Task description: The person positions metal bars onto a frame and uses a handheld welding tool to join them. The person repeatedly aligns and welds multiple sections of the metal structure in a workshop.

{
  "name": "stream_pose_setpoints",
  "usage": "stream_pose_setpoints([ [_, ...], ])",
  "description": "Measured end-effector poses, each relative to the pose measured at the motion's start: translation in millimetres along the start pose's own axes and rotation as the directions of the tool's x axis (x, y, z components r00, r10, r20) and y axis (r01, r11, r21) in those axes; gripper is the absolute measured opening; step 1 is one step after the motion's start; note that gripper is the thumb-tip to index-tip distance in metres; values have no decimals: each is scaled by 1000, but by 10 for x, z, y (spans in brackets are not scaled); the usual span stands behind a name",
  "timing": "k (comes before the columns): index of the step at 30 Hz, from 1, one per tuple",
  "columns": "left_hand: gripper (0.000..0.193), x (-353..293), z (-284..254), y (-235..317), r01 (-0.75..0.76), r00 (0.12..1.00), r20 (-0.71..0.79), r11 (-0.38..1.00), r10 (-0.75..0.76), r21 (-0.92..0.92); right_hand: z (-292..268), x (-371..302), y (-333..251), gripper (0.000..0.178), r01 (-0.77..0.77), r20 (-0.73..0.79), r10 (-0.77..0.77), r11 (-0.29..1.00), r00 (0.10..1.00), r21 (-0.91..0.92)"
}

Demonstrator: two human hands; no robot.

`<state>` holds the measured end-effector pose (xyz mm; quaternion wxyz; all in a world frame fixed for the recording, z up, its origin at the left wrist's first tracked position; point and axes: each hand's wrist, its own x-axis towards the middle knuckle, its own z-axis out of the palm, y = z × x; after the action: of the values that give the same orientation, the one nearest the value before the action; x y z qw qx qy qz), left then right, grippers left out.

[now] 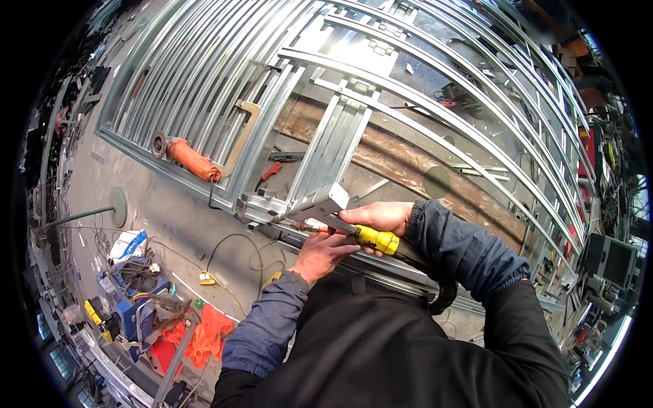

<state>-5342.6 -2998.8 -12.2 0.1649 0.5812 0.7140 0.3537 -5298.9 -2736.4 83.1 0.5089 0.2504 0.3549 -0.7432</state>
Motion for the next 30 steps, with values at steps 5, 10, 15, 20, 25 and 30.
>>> stream_pose_setpoints([
  [5, 33, -1, -11, 17, 26, 998, 49, 999, -28, 43, -111, 35, -11, 57, 13, 61, -13, 1000, 998, 7],
  [10, 31, 20, -24, 22, 31, 998, 52, 999, -33, 34, -155, 57, 28, 57, -1, 44, 2, 1000, 999, -11],
  [15, 34, 12, -1, 24, 55, 996, 68, 998, -57, 23, -183, 65, 39, 57, -11, 61, 11, 1000, 998, 4],
  [20, 43, 4, -11, 20, 48, 994, 91, 998, -52, 51, -228, 91, 76, 55, -14, 67, 13, 1000, 998, 4],
  [25, 45, 3, -5, 30, 48, 995, 89, 997, -54, 59, -182, 32, 53, 54, -19, 50, 19, 1000, 999, -10],
  [30, 41, -9, 13, 25, 77, 993, 92, 997, -78, 10, -202, 48, 113, 53, -16, 38, 16, 1000, 999, -15],
])
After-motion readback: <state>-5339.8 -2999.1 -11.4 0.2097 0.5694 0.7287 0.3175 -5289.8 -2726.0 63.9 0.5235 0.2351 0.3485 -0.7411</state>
